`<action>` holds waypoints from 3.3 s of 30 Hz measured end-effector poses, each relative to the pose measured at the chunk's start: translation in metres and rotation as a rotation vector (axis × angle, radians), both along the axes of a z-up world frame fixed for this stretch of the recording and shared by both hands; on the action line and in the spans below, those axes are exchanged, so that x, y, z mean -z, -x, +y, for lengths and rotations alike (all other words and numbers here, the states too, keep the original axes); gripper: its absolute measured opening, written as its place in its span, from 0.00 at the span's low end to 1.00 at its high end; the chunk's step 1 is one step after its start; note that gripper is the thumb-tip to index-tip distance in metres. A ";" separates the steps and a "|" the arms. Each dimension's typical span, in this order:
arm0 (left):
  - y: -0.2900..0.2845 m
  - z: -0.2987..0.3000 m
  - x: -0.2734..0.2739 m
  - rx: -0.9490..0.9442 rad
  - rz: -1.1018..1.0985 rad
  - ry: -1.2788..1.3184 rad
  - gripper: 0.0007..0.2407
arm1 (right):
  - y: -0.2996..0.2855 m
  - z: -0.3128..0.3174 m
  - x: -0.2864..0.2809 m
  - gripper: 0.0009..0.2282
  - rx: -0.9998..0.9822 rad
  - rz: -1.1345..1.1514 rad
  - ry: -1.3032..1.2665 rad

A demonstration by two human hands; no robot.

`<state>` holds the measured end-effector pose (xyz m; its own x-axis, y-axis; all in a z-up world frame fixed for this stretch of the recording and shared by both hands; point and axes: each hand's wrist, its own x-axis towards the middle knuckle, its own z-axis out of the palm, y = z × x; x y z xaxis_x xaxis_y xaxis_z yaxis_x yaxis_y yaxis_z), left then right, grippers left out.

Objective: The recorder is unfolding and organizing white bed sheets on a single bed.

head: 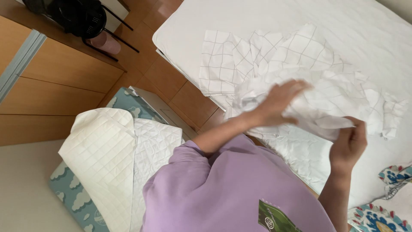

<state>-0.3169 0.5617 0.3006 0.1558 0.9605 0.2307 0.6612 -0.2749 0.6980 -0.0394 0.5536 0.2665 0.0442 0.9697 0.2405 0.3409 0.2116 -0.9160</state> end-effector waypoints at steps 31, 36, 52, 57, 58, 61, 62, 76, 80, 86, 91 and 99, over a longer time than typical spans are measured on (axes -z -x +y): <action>0.061 0.011 -0.015 -0.411 -0.242 0.081 0.19 | -0.045 0.017 0.047 0.08 0.178 0.009 0.035; -0.008 -0.013 -0.025 0.238 -0.189 -0.055 0.40 | 0.026 -0.004 -0.033 0.07 -0.103 -0.123 0.090; 0.037 0.008 0.003 -0.079 -0.488 0.117 0.13 | -0.021 -0.008 0.028 0.07 0.112 -0.878 -0.245; 0.056 0.021 0.011 -0.447 -0.543 0.170 0.15 | -0.026 -0.003 0.011 0.17 0.160 -0.477 -0.112; 0.053 0.025 0.017 -0.429 -0.323 0.118 0.19 | -0.025 0.000 0.011 0.14 0.140 -0.296 -0.080; 0.025 0.018 -0.004 -0.201 -0.082 -0.028 0.33 | -0.010 0.003 0.010 0.11 0.069 -0.106 -0.051; 0.013 0.011 -0.016 0.002 -0.063 -0.114 0.39 | -0.002 0.003 0.009 0.10 0.017 -0.100 -0.050; 0.053 0.010 -0.026 0.015 -0.262 0.146 0.11 | 0.003 -0.007 -0.017 0.07 -0.145 -0.720 -0.081; 0.070 0.006 -0.023 -0.208 -0.361 0.119 0.10 | -0.001 -0.006 -0.019 0.04 -0.050 -0.722 -0.153; 0.036 0.004 -0.011 -0.119 -0.115 -0.049 0.40 | 0.007 0.000 -0.007 0.06 0.051 0.089 0.227; -0.013 -0.012 -0.014 0.207 -0.042 0.013 0.36 | 0.040 -0.014 -0.030 0.06 -0.134 0.140 0.171; -0.009 -0.008 -0.024 0.237 -0.335 0.144 0.09 | 0.058 -0.023 -0.058 0.13 -0.164 -0.093 0.226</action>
<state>-0.3077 0.5532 0.3243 0.3155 0.9332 0.1721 0.3216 -0.2758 0.9058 -0.0970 0.5301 0.3242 -0.1300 0.9914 0.0137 0.4031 0.0655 -0.9128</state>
